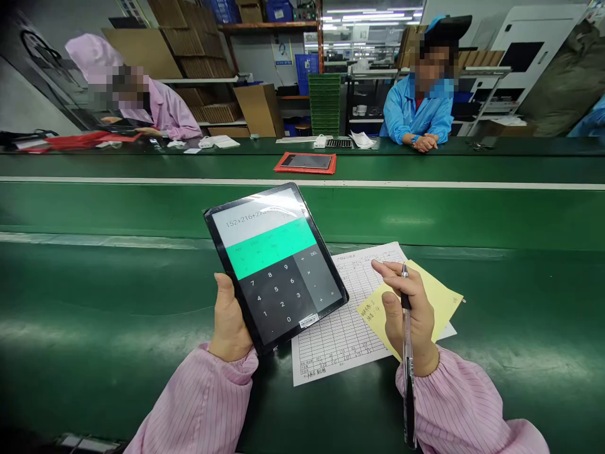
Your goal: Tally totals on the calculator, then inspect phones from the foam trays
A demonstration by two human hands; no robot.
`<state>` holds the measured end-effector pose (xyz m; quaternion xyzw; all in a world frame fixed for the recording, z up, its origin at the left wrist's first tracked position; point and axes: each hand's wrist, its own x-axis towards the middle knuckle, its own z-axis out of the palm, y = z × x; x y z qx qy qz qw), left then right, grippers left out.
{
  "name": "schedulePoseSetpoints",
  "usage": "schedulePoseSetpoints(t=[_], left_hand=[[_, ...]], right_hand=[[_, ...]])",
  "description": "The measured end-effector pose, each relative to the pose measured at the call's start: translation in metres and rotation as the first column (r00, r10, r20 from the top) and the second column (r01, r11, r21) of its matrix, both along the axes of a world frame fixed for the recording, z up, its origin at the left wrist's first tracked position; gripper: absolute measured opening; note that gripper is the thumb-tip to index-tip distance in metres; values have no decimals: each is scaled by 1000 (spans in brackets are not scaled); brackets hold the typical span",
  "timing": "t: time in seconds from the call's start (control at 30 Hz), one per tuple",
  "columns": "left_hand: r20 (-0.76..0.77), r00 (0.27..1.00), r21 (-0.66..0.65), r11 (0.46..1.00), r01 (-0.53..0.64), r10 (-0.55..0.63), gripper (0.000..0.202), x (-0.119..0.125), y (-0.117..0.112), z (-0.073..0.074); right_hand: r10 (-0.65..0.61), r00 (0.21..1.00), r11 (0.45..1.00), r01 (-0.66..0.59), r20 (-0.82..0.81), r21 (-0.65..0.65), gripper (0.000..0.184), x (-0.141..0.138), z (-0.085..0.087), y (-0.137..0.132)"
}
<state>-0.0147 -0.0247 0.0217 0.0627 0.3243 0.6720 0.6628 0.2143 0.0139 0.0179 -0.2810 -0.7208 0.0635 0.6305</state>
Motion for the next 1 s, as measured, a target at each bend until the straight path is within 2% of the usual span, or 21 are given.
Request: schedulePoseSetpoints(t=[0.1,0.23,0.47,0.7,1.0], left_hand=[[6,999,40,998,41,-41,62,-2,-2,-4],[7,987,53,986,159,-160,73,-2,-5,-6],[-28,976,81,973,216,-214,72,0,-8,-13],[-24,950,224,924,310,-312,70,0,-10,-21],[-56,950,139,940,311,-306,74,-5,-9,-24]], right_hand=[[9,1000,1000,-9,9,0,11,-1,2,-1],[12,999,1000,-12,34,-5,12,1,0,-1],[-24,999,999,22,49,40,9,4,-7,2],[-67,996,997,66,59,27,10,3,-2,0],[-92,995,996,91,36,19,9,2,2,-4]])
